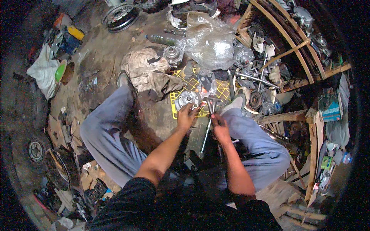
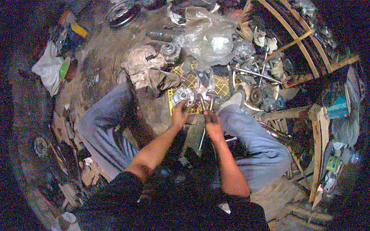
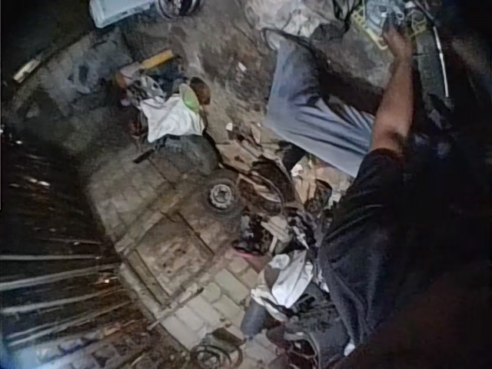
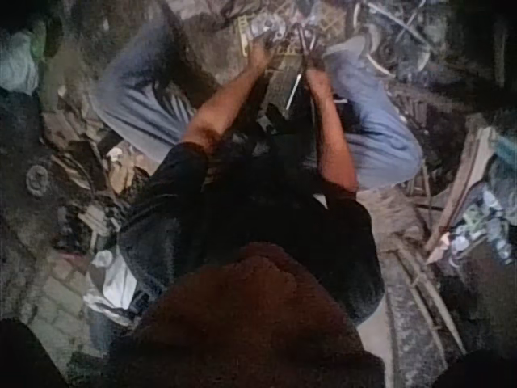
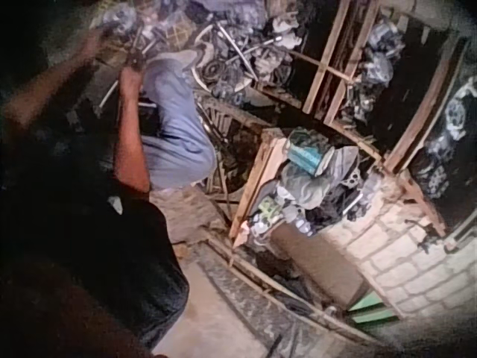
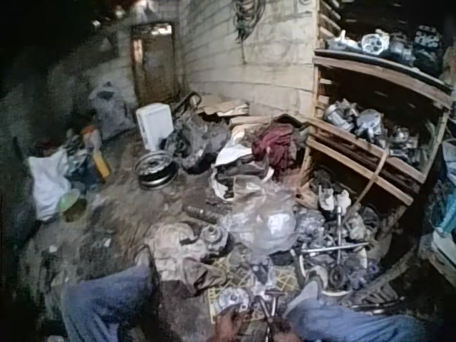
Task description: The person sits on the floor and uses a wrench to tighten bolts on a small mechanical part. They repeatedly adjust the part and the tool to secure the fasteners.
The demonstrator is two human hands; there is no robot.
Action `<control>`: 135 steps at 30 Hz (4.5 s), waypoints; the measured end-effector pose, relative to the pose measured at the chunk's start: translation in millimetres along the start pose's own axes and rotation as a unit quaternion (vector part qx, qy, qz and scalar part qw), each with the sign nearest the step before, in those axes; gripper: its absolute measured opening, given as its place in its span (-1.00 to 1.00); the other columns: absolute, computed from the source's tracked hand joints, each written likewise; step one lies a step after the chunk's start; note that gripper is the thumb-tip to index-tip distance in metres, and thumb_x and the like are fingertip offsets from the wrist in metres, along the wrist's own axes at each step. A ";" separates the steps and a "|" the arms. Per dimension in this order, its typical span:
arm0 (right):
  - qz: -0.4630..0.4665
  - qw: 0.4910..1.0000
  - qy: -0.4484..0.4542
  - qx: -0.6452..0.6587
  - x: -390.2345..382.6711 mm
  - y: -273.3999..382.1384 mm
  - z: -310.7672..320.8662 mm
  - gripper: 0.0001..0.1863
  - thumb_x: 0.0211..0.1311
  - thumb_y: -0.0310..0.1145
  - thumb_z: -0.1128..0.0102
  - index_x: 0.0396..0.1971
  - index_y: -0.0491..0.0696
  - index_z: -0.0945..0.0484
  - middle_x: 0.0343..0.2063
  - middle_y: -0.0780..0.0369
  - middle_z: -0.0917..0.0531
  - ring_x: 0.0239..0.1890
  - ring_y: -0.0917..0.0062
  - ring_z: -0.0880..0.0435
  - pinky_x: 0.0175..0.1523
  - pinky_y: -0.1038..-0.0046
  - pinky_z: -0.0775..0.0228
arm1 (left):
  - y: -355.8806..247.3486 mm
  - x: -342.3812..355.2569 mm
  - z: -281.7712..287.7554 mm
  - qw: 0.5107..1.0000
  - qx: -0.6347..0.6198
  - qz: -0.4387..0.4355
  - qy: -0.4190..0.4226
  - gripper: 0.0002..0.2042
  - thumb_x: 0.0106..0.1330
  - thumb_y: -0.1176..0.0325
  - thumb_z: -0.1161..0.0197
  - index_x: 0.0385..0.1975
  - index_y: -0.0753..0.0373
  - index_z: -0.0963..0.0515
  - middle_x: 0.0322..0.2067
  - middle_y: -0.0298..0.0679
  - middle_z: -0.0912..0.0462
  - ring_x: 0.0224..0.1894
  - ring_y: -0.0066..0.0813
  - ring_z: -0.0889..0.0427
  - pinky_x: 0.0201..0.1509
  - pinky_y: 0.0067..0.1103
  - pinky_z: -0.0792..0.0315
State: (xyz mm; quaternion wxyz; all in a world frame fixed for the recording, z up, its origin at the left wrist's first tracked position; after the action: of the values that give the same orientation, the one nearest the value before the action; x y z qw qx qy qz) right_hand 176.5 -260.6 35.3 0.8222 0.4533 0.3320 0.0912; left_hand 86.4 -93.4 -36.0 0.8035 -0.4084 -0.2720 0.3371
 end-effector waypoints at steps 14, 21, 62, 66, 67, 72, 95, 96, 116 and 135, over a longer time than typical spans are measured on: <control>0.056 0.993 0.046 -0.094 2.4 -14.2 -5.3 -0.42 0.25 0.14 -0.19 -0.13 -0.16 -0.61 -0.18 0.08 -0.69 -0.10 0.28 -0.63 0.07 0.30 -0.41 | 14.2 -3.1 -5.6 1.000 -0.024 0.004 0.014 -0.67 0.21 0.30 -0.34 -0.04 0.22 -0.60 -0.22 -0.02 -0.64 -0.18 0.02 -0.64 -0.10 -0.28 -0.53; 0.056 0.997 0.038 -0.039 2.4 -6.2 -15.6 -0.52 0.32 0.01 -0.18 -0.14 -0.18 -0.60 -0.17 0.08 -0.69 -0.12 0.28 -0.63 0.07 0.32 -0.40 | 0.7 2.0 7.5 0.996 -0.068 0.039 0.033 -0.71 0.17 0.30 -0.38 -0.12 0.23 -0.65 -0.29 -0.07 -0.65 -0.31 -0.14 -0.66 -0.21 -0.37 -0.53; -0.024 0.983 -0.173 0.053 70.1 -65.2 -59.9 -0.58 0.34 -0.01 -0.07 -0.20 -0.09 -0.63 -0.31 0.11 -0.67 -0.23 0.35 -0.61 -0.17 0.33 -0.41 | -61.0 -79.8 53.7 0.899 -0.105 0.364 0.220 -0.59 0.50 0.11 0.00 0.23 0.15 -0.25 -0.41 -0.24 -0.58 -0.44 -0.55 -0.57 -0.35 -0.56 -0.46; 0.122 0.982 -0.139 0.035 128.9 -18.3 -81.5 -0.56 0.36 0.02 -0.05 -0.17 -0.08 -0.63 -0.19 0.04 -0.67 -0.05 0.18 -0.61 0.08 0.22 -0.34 | -58.6 -95.8 44.7 0.943 -0.128 0.260 0.162 -0.49 0.51 0.22 0.04 0.42 0.04 -0.05 -0.13 -0.10 -0.55 -0.21 -0.47 -0.61 -0.19 -0.54 -0.49; 0.139 0.984 -0.108 0.035 142.5 -10.6 -93.1 -0.56 0.37 0.02 -0.03 -0.15 -0.07 -0.63 -0.18 0.04 -0.66 -0.01 0.13 -0.59 0.13 0.21 -0.32 | -60.2 -95.2 47.7 0.950 -0.140 0.236 0.151 -0.47 0.51 0.26 0.05 0.44 0.04 -0.02 -0.02 -0.05 -0.55 -0.10 -0.42 -0.64 -0.10 -0.53 -0.51; 0.156 0.982 -0.093 -0.046 198.8 -32.2 -112.3 -0.50 0.33 0.07 -0.08 -0.11 -0.09 -0.65 -0.16 -0.01 -0.67 0.11 0.20 -0.52 0.24 0.30 -0.21 | -61.6 -84.2 54.1 0.970 -0.072 0.152 0.174 -0.49 0.50 0.35 0.06 0.44 0.06 -0.07 0.34 -0.06 -0.26 0.37 -0.28 -0.24 0.36 -0.47 -0.16; 0.085 0.962 -0.072 0.249 195.1 -45.1 -126.4 -0.55 0.26 -0.07 -0.28 -0.20 -0.23 -0.66 -0.29 0.15 -0.72 -0.23 0.52 -0.60 0.00 0.45 -0.38 | -40.3 15.5 128.0 0.923 0.075 0.028 0.377 -0.55 0.42 0.31 -0.08 0.30 -0.13 -0.32 -0.02 0.08 -0.55 -0.04 0.18 -0.50 0.02 -0.22 -0.50; 0.079 0.964 -0.077 0.243 194.9 -45.8 -125.2 -0.56 0.26 -0.08 -0.28 -0.21 -0.22 -0.67 -0.29 0.15 -0.72 -0.24 0.53 -0.59 -0.01 0.45 -0.38 | -30.0 21.9 130.6 0.898 0.141 0.093 0.406 -0.66 0.30 0.31 -0.22 0.09 -0.02 -0.55 -0.11 -0.01 -0.65 -0.17 0.15 -0.63 0.00 -0.20 -0.49; -0.010 0.988 -0.089 0.123 197.8 -63.0 -124.4 -0.46 0.08 -0.04 -0.44 -0.10 -0.14 -0.53 -0.18 0.10 -0.69 -0.09 0.31 -0.65 0.08 0.32 -0.44 | -66.1 223.0 38.6 0.487 0.373 -0.458 0.643 -0.41 0.33 0.25 -0.05 0.28 -0.68 -0.16 -0.63 -0.13 -0.56 -0.55 -0.11 -0.63 -0.48 -0.27 -0.54; 0.188 0.959 -0.152 0.145 216.8 -65.9 -110.3 -0.58 0.23 -0.01 -0.29 -0.31 -0.14 -0.66 -0.27 0.12 -0.71 -0.21 0.29 -0.66 0.00 0.31 -0.44 | -72.1 202.0 45.4 0.644 0.281 -0.496 0.509 -0.70 0.39 0.02 -0.03 -0.04 -0.10 -0.62 -0.51 -0.16 -0.66 -0.40 -0.15 -0.67 -0.09 -0.25 -0.45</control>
State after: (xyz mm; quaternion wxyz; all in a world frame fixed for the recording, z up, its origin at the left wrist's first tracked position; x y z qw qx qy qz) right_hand 262.7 -125.1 -159.0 0.7562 0.6306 0.1219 0.1252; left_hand 203.3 50.7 80.6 0.9384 -0.0738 0.1261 -0.3132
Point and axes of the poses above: each hand's wrist, its own x-axis towards the middle knuckle, its own z-axis out of the back of the hand, y = z × x, the point moved 4 cm from there along x, towards the middle knuckle
